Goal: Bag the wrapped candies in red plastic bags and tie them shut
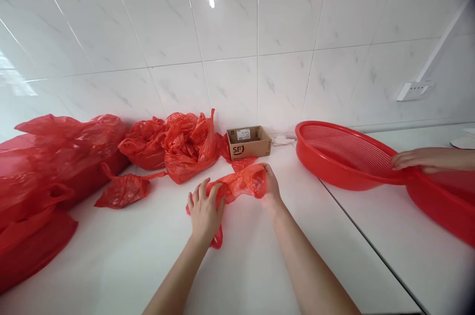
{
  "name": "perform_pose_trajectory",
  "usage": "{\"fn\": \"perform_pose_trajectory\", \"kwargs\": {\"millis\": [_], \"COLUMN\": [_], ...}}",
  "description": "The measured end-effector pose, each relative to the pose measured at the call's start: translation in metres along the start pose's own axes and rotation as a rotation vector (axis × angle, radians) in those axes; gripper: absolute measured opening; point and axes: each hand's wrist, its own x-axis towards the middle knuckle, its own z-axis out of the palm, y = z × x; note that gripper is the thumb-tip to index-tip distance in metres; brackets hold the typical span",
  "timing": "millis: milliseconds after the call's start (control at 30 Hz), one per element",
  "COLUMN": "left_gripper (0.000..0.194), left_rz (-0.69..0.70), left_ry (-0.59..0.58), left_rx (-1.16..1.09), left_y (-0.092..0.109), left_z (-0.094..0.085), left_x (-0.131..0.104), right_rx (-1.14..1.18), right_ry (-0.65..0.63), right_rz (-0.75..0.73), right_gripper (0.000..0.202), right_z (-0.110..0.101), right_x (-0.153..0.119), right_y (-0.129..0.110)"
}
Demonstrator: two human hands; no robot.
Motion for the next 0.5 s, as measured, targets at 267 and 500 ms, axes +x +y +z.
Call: {"fn": "perform_pose_trajectory", "kwargs": {"millis": [267, 500], "left_gripper": [0.055, 0.041], "left_rz": [-0.176, -0.386], "left_ry": [-0.100, -0.174], "left_rx": [-0.106, -0.514], "left_y": [-0.045, -0.056], "left_z": [-0.007, -0.042], "left_x": [0.021, 0.020], "right_rx": [0.026, -0.267], "right_ry": [0.139, 0.351], "right_rz": [0.019, -0.435], "right_gripper": [0.031, 0.019], "right_z": [-0.026, -0.021], "right_x": [0.023, -0.014], "right_y": [-0.001, -0.050]}}
